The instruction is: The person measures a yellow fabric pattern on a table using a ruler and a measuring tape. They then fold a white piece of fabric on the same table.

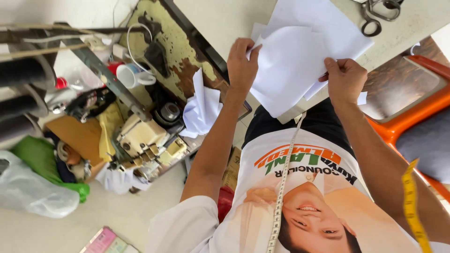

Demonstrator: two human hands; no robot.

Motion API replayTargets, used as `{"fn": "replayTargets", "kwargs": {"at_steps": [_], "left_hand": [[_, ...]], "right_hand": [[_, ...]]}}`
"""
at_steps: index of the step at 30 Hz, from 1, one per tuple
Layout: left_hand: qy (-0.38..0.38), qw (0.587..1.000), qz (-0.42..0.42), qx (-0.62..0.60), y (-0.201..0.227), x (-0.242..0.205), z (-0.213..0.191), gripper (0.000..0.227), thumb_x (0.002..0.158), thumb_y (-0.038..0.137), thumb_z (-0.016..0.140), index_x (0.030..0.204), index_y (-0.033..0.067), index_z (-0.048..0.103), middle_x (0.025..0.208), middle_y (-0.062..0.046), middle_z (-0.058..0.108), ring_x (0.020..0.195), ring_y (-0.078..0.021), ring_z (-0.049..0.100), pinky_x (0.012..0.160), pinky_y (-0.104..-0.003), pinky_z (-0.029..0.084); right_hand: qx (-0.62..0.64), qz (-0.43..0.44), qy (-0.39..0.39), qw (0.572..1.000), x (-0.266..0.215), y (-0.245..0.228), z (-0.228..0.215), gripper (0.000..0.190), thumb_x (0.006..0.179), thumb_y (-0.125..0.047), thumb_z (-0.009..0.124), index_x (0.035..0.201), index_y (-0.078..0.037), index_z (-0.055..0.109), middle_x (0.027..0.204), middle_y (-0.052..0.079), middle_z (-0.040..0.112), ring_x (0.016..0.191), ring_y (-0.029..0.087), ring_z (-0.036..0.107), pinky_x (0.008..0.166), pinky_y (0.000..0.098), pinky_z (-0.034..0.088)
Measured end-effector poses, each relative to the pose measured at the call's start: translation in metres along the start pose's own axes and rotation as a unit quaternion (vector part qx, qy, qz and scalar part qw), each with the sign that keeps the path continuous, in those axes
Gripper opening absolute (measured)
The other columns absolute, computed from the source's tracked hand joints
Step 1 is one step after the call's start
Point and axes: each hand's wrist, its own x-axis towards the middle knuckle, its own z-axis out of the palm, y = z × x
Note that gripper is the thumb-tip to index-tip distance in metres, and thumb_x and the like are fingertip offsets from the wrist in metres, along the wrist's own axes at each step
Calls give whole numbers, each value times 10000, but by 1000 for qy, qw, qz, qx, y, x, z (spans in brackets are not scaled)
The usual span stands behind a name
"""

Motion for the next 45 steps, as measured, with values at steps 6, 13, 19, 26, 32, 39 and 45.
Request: {"fn": "replayTargets", "kwargs": {"at_steps": [6,13,19,26,32,39,45], "left_hand": [[-90,992,-41,-84,-4,-9,19,155,978,185,655,1089,102,585,1011,-14,647,892,-183,623,791,-319,549],[-89,993,-71,30,-47,-1,48,185,994,221,599,1113,90,651,1011,-18,689,867,-216,670,695,-364,574],[-25,984,-66,166,-47,3,55,368,894,269,781,1203,134,631,1219,-62,576,1054,-314,617,897,-459,568],[-54,983,-15,174,-37,5,41,79,929,180,696,904,164,624,1031,-3,597,906,-226,595,747,-380,491],[4,999,37,-11,-38,-13,39,77,1022,190,627,1078,170,578,927,-2,635,900,-217,726,836,-287,592],[-35,996,64,-57,-39,-7,72,224,986,166,677,1200,171,612,1058,-29,725,991,-233,746,885,-330,629],[99,994,-31,-16,-21,-73,66,205,1028,201,647,1218,125,642,1058,-70,716,954,-262,746,827,-333,632]], "right_hand": [[-50,-43,-12,998,-7,9,-17,200,1090,-210,628,956,-86,709,629,11,682,598,53,625,759,241,530],[-22,0,-38,999,-18,2,-23,210,1117,-116,482,1051,-67,676,664,25,676,507,75,527,594,250,491],[150,82,-11,985,-7,18,-13,134,1097,-87,510,1049,-88,636,806,2,617,618,140,738,495,200,529],[236,151,-18,960,-26,-3,-11,150,990,-176,751,960,-112,619,797,57,727,716,134,782,753,201,701],[179,17,7,984,-15,58,-5,175,1086,-111,704,947,-66,608,720,94,661,571,150,700,527,210,579],[117,-26,-6,993,-15,46,-18,189,1116,-116,635,936,-66,606,662,99,651,463,105,556,483,190,445],[-43,-63,-82,994,21,8,-34,200,1113,-153,651,921,-98,630,678,66,670,467,116,533,426,242,396]]}}
